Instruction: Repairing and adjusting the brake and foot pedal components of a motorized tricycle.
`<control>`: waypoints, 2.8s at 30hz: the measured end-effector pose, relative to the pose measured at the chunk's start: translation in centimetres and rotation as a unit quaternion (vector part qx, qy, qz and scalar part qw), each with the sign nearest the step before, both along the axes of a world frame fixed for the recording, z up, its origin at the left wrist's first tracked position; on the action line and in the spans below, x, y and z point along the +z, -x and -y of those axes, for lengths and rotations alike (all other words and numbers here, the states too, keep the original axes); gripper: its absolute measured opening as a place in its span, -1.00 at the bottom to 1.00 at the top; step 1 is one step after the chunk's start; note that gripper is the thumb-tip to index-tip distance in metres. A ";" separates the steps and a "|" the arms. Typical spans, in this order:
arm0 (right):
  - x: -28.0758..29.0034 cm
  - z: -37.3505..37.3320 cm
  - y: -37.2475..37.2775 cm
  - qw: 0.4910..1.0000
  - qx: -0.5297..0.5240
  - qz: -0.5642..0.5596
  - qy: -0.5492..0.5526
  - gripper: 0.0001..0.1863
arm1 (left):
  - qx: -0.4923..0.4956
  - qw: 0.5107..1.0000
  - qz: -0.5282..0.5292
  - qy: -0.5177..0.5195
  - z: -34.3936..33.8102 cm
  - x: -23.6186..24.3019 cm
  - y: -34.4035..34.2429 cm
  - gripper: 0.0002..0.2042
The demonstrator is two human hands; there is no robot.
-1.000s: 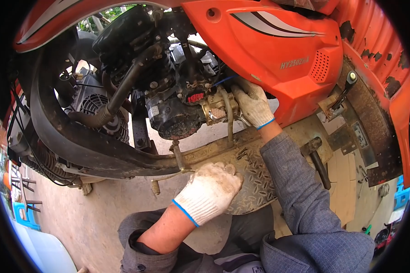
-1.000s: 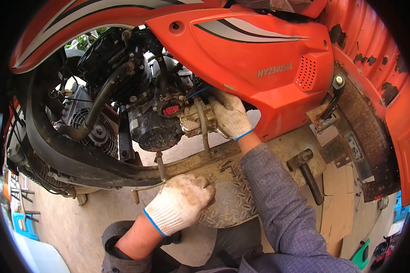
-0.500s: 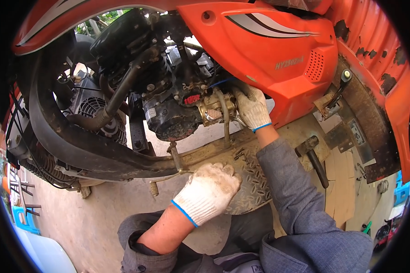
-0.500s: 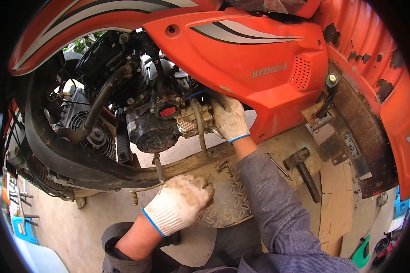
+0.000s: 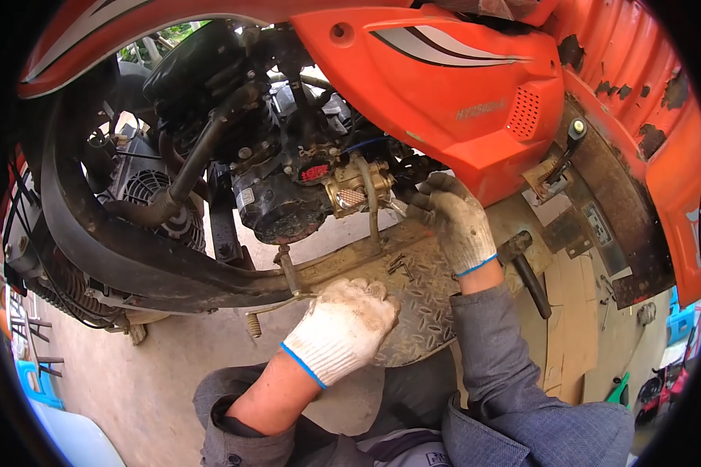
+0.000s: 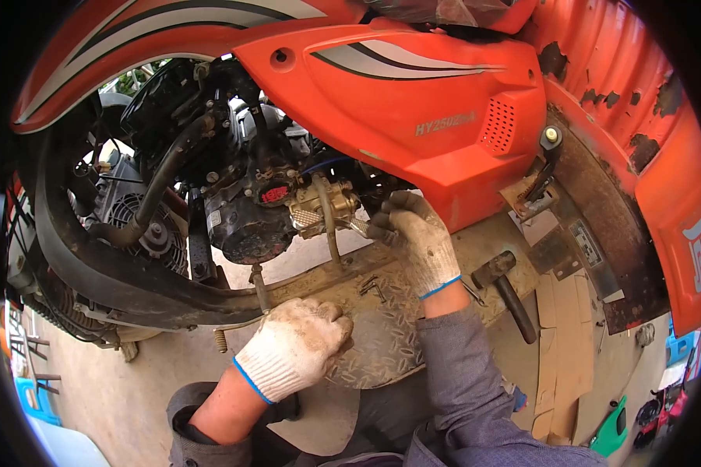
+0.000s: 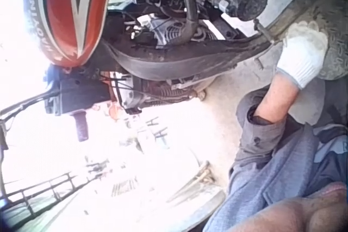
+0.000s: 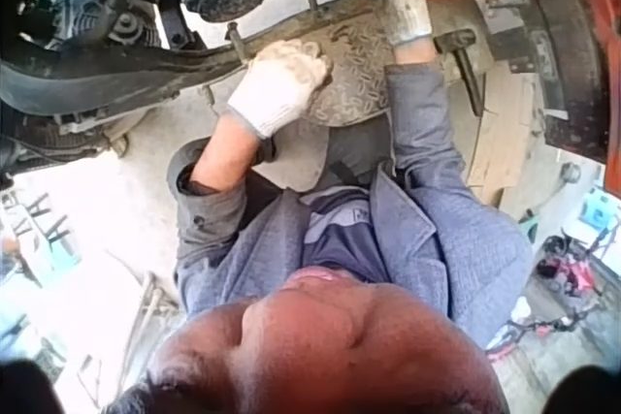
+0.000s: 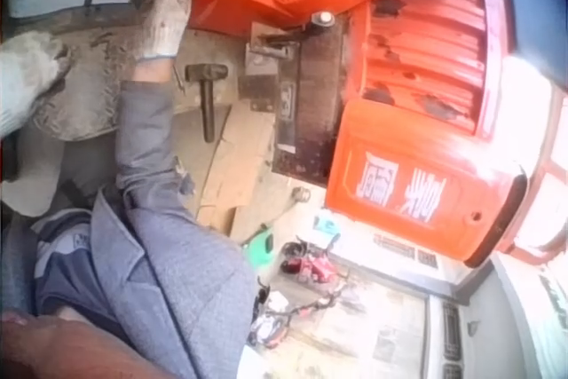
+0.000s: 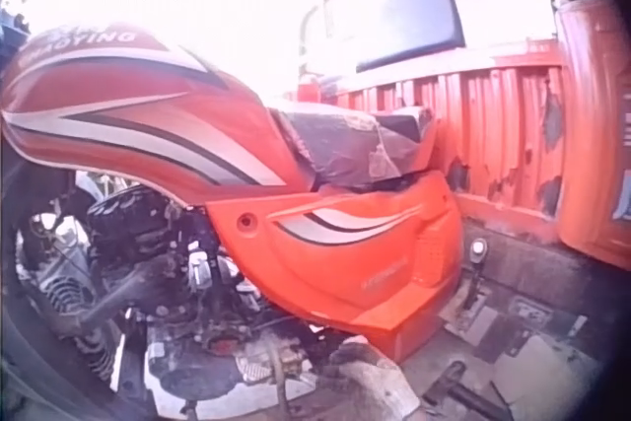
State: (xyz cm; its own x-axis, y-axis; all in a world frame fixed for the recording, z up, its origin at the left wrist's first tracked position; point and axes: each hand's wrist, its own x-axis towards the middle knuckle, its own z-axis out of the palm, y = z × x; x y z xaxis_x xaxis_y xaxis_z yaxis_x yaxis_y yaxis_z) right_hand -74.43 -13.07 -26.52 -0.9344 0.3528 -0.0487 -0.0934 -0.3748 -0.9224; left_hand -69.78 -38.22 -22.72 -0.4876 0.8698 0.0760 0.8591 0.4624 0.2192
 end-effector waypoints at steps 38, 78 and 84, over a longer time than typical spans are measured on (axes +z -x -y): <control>-0.9 4.4 12.9 0.652 -0.068 0.118 -0.746 -0.70 | -0.001 0.999 -0.006 0.042 -1.9 -1.4 1.7 -0.80; -3.5 3.3 15.5 0.586 -0.033 0.080 -0.806 -0.54 | 0.022 0.999 -0.028 -0.012 -0.7 -1.6 3.0 -0.83; -1.9 3.7 14.8 0.636 -0.020 0.095 -0.766 -0.55 | 0.037 0.999 -0.029 -0.015 -0.8 -1.8 2.7 -0.82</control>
